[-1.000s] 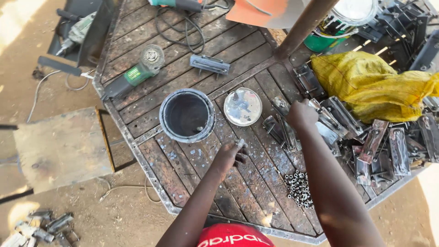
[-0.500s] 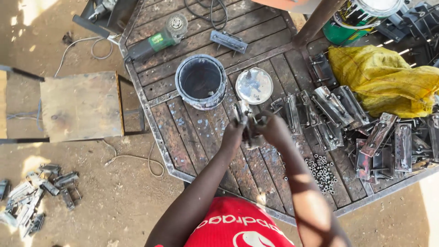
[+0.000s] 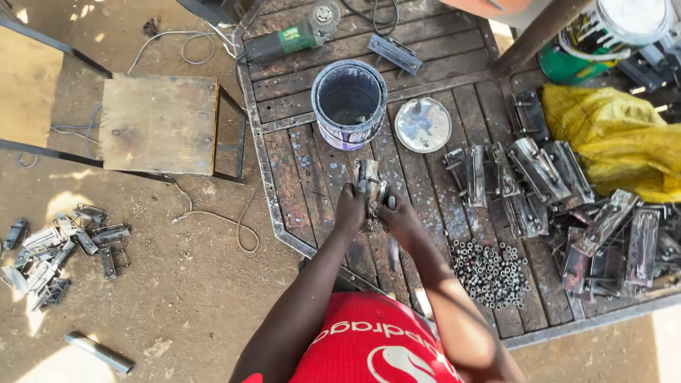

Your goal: Painting small metal brackets with black paint using a small spatula

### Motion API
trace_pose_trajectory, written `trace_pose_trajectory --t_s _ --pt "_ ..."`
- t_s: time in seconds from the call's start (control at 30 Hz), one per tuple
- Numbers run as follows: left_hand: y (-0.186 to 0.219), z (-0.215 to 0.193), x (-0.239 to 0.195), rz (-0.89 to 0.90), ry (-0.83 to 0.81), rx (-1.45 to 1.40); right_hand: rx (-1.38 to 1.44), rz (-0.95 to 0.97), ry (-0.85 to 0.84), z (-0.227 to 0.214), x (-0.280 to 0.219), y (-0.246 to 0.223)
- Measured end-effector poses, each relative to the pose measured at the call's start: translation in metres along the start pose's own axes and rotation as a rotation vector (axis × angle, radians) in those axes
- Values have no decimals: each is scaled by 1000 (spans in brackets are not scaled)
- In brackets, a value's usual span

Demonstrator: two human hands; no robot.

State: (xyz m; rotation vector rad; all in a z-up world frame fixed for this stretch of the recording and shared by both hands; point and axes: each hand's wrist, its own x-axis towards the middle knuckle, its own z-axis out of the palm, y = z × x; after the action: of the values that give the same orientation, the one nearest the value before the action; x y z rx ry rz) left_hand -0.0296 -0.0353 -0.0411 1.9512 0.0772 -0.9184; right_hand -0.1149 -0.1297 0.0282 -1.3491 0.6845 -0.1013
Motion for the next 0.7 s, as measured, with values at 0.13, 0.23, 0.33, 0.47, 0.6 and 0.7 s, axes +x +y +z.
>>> trace_pose_trajectory --t_s 0.13,0.23,0.33,0.47,0.6,0.7 --pt "22 -20 -26 123 74 169 -60 17 24 -8 7 7" --pt "34 -32 -47 164 112 487 56 80 6 -6 2 11" --pt "-25 -35 15 135 147 422 135 82 -30 -4 12 27" --pt "-72 -43 63 -15 275 224 149 22 -97 -23 10 28" --pt "18 -72 -49 -104 202 -127 -565 -34 -132 -9 20 12" --pt "47 -69 -90 -80 139 -276 -976 -106 -15 9 42 25"
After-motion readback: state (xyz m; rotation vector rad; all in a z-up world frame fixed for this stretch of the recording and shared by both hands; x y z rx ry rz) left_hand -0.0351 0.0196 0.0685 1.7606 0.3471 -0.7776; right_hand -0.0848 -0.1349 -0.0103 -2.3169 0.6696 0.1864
